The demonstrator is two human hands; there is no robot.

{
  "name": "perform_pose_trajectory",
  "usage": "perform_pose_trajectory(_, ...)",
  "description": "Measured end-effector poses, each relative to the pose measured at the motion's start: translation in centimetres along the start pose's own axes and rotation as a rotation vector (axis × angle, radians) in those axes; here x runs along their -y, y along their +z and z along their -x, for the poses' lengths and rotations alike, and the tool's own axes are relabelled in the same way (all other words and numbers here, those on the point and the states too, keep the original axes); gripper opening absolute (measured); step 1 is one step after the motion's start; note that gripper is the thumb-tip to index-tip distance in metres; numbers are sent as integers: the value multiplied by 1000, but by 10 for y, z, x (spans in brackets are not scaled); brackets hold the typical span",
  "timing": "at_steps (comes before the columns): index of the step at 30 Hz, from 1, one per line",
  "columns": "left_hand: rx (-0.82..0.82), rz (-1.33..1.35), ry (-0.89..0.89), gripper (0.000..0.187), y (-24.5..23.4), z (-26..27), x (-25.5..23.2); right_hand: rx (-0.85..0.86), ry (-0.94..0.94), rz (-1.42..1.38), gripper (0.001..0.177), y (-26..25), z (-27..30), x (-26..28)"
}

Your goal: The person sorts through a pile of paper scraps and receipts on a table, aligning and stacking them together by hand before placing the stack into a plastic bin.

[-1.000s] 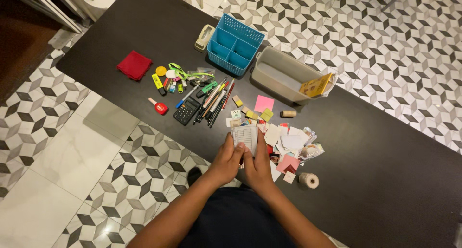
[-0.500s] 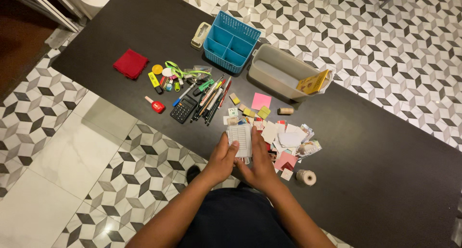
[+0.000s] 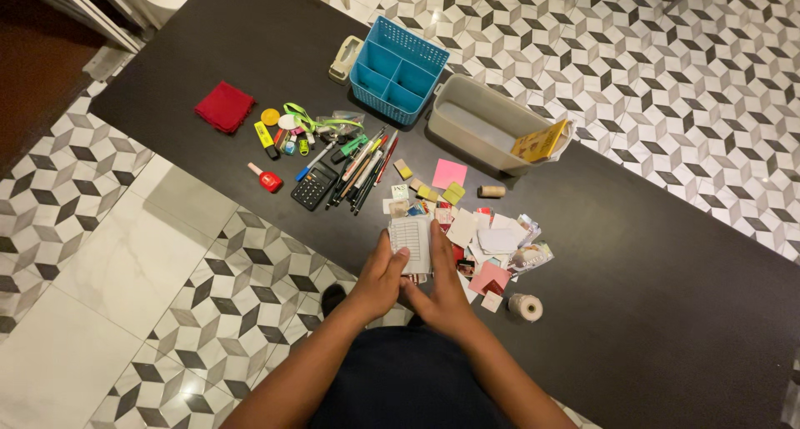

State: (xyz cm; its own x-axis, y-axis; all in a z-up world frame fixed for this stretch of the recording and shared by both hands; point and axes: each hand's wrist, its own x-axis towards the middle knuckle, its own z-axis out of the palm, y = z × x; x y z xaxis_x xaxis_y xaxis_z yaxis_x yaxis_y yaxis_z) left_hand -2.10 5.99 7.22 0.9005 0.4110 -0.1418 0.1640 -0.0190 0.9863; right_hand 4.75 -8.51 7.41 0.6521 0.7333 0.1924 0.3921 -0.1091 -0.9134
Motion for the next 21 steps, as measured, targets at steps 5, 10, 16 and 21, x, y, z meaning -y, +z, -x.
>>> perform_pose_trajectory(5,17,-101,116,42,5,3,1,-120,219,-491,76,-2,-2,-10)
perform_pose_trajectory(10,56,-326,1,54,22,0,14,-149,295,-418,51,-2,5,-25)
perform_pose_trajectory(16,83,-145,9,33,36,-7,32,-185,336,-514,44,-23,7,-46)
perform_pose_trajectory(21,144,351,-96,23,48,-19,49,-165,314,-634,43,-38,7,-54)
